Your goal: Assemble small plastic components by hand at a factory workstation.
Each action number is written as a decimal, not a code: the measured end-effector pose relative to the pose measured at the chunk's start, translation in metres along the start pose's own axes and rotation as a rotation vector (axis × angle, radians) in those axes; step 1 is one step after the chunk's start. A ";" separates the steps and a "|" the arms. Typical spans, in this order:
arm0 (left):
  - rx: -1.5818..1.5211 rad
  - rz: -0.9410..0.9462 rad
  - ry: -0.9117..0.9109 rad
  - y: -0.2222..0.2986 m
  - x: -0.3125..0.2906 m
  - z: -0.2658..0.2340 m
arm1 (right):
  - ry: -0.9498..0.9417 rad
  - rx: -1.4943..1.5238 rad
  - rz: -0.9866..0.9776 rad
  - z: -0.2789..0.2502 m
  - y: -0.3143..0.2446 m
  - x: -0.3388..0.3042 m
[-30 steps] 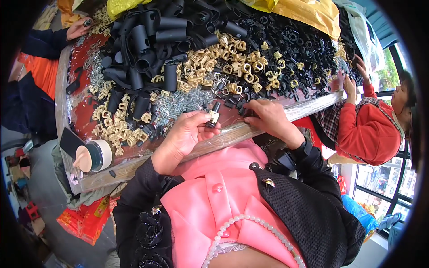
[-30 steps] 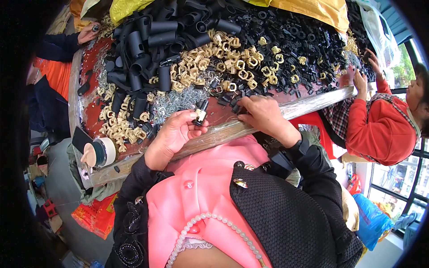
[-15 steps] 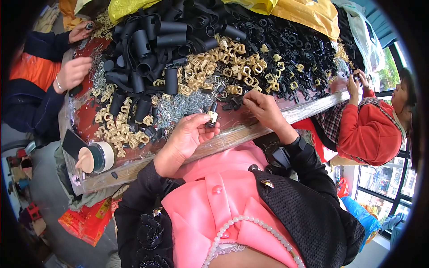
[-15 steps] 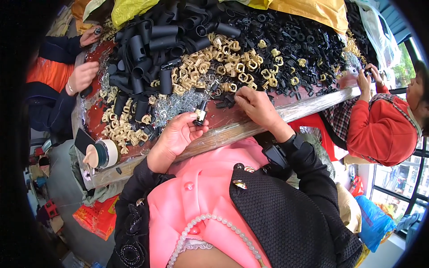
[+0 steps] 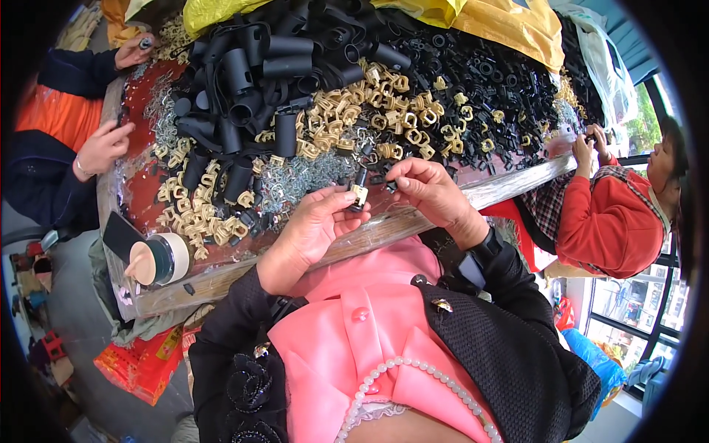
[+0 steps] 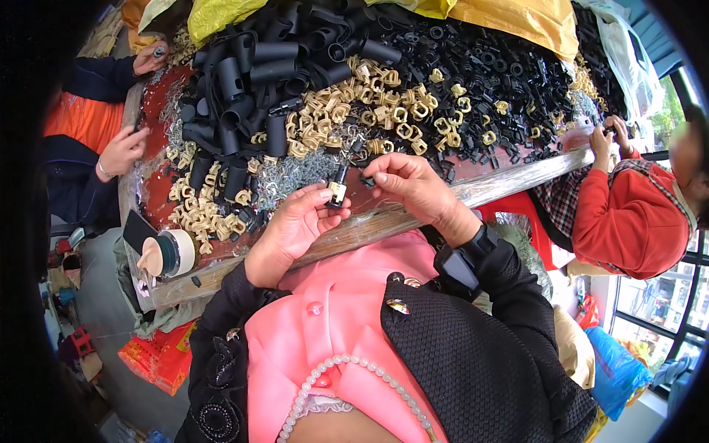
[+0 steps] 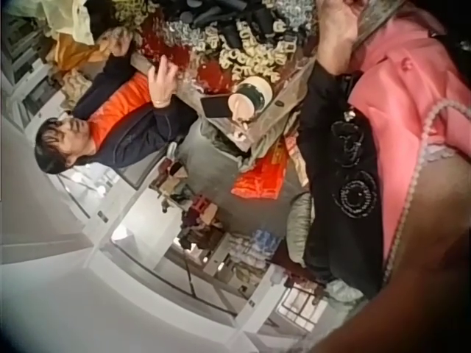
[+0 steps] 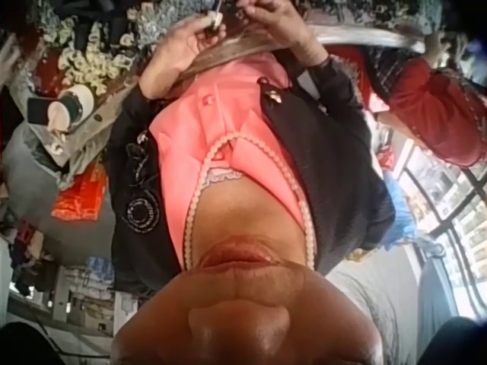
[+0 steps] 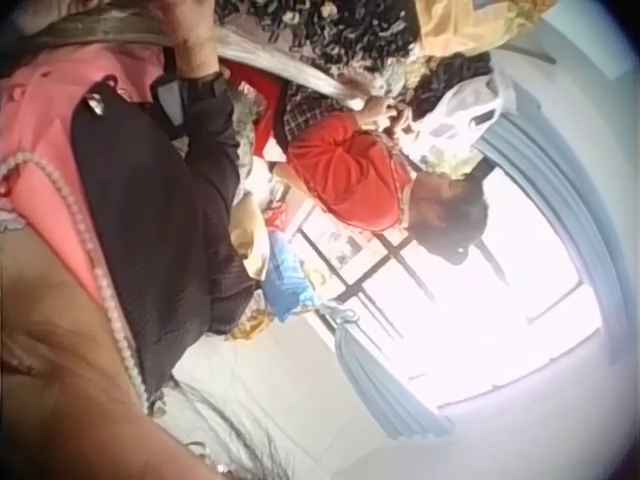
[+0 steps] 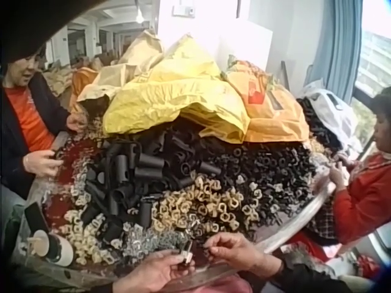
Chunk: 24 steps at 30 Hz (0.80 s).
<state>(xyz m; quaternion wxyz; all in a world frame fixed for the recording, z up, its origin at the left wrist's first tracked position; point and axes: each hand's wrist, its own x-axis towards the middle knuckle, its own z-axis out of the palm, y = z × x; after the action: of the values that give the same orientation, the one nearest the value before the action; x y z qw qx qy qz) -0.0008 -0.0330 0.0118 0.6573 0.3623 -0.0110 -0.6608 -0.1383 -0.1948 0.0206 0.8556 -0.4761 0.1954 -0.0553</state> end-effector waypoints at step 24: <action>0.063 0.069 0.001 -0.002 -0.004 0.015 | 0.095 -0.811 -0.363 0.038 0.000 -0.009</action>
<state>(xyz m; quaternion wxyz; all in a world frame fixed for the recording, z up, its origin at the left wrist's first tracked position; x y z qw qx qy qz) -0.0101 -0.0357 0.0236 0.6681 0.3826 -0.0438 -0.6366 -0.1317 -0.1621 0.0405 0.5662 -0.7966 0.1536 -0.1456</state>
